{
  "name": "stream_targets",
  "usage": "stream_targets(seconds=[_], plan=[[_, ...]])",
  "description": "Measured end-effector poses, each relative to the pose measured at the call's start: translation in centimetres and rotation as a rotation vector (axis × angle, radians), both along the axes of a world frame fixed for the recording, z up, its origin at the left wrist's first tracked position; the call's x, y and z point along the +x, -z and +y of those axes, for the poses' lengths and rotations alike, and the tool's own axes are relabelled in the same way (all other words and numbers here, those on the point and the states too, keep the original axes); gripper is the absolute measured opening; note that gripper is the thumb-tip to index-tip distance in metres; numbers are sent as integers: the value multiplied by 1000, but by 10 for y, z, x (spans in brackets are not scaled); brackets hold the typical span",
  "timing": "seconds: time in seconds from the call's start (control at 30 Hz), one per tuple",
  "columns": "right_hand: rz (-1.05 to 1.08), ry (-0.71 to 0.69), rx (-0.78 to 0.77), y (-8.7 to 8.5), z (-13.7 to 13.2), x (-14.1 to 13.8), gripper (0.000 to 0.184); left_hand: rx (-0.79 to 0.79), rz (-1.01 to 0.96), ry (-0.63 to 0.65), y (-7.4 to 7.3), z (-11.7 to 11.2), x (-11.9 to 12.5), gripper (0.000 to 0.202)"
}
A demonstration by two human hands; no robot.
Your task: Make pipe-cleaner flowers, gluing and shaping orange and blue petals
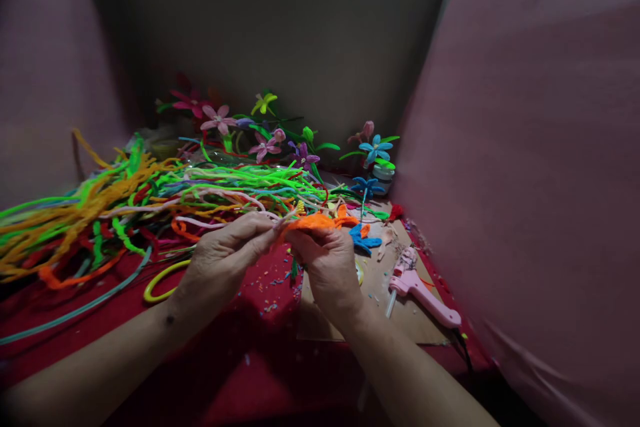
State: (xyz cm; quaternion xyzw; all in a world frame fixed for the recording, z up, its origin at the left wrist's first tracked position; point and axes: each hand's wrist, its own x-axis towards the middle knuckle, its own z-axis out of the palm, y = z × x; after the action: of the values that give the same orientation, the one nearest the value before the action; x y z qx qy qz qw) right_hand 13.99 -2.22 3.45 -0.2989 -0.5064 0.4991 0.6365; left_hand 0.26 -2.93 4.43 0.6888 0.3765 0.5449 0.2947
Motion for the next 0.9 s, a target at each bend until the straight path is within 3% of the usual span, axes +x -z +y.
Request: stream_targets(seconds=[0.6,0.9], plan=[[38,25,-61,1,-2,0,9,-29,-20,7,-5,-3,2,15],[128,-39,-129,-2,-1,-3,5,-13,-38,38,-4,-3,3,13]])
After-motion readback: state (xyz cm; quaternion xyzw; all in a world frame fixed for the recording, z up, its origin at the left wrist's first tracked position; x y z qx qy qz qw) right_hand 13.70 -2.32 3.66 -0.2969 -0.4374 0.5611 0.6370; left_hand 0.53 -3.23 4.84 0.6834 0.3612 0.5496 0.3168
